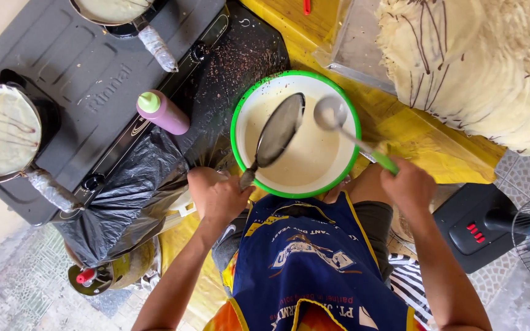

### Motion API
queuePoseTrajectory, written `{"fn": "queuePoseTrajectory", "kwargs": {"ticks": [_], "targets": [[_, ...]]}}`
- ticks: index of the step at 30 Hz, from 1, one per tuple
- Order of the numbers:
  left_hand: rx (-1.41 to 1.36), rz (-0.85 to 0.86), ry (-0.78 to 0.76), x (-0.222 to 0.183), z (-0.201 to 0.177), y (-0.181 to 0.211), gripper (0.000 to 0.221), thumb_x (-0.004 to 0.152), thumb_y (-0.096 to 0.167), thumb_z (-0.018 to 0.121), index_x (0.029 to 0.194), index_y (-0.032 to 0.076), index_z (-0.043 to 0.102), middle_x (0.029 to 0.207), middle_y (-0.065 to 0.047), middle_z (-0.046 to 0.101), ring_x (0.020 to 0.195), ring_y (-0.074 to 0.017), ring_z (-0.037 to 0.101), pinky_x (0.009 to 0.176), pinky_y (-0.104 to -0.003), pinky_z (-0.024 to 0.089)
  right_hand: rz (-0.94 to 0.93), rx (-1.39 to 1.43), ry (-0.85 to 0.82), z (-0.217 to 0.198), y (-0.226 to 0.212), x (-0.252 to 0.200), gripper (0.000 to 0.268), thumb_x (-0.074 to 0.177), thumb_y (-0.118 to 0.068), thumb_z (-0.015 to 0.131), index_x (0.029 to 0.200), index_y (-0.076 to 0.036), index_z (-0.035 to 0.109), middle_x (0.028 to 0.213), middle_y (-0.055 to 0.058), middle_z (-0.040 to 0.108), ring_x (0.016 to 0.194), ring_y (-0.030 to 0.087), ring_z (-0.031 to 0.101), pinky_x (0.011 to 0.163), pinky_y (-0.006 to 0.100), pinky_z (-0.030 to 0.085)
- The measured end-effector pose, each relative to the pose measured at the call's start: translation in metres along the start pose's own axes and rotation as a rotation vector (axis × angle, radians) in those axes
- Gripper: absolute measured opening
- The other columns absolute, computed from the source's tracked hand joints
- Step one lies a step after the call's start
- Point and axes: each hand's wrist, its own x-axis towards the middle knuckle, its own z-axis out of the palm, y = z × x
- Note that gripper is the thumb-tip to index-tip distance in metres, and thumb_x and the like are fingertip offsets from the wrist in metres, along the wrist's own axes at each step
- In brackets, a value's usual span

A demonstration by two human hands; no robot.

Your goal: A person efficiently prepares multiple crepes simultaneously by pouring batter, spreading it in pans, and stacking the finished products.

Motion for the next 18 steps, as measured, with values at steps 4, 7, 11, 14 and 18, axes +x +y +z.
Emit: {"fn": "queuePoseTrajectory", "kwargs": {"ticks": [4,7,11,14,18], "targets": [[0.543,0.355,0.624,-0.004,0.02,-0.039,0.052,0.089,0.052,0.063,0.105,0.002,0.066,0.058,-0.009,0.06,0.049,-0.0266,0.068,0.047,-0.043,0.053,-0.043,-0.122,-0.204,0.019,-0.027,-0.021,0.045,0.087,-0.047,0.052,0.126,-0.039,0.072,0.104,0.013,0.079,0.102,0.042,0.075,0.094,0.054,0.055],[0.679,0.396,0.756,-0.018,-0.003,-0.022,0.027,0.094,0.042,0.059,0.084,0.017,0.06,0.058,0.006,0.046,0.042,-0.0104,0.051,0.042,-0.026,0.045,-0.173,-0.023,-0.246,-0.028,-0.076,-0.055,0.046,0.09,-0.027,0.049,0.127,-0.02,0.074,0.106,0.019,0.077,0.104,0.047,0.072,0.096,0.053,0.053],[0.722,0.452,0.934,-0.016,0.009,-0.019,0.014,0.088,0.026,0.053,0.081,0.015,0.059,0.064,0.003,0.046,0.05,-0.013,0.054,0.047,-0.025,0.047,-0.35,-0.141,-0.042,0.042,-0.05,-0.05,0.039,0.09,-0.025,0.055,0.123,-0.028,0.077,0.087,0.008,0.073,0.082,0.034,0.074,0.076,0.042,0.057],[0.739,0.404,0.924,0.014,0.073,-0.055,0.009,0.083,0.023,0.051,0.079,0.017,0.057,0.064,0.006,0.045,0.048,-0.0107,0.053,0.044,-0.024,0.044,-0.402,-0.185,0.029,0.078,-0.037,-0.039,0.036,0.091,-0.028,0.057,0.12,-0.03,0.077,0.081,0.002,0.072,0.074,0.027,0.072,0.068,0.036,0.055],[0.708,0.319,0.842,0.017,0.091,-0.051,0.016,0.086,0.031,0.053,0.073,0.022,0.049,0.059,0.008,0.042,0.044,-0.01,0.051,0.042,-0.025,0.044,-0.404,-0.172,-0.033,0.101,-0.035,-0.034,0.036,0.093,-0.029,0.053,0.122,-0.031,0.075,0.082,0.002,0.072,0.075,0.027,0.073,0.066,0.039,0.053]]}}
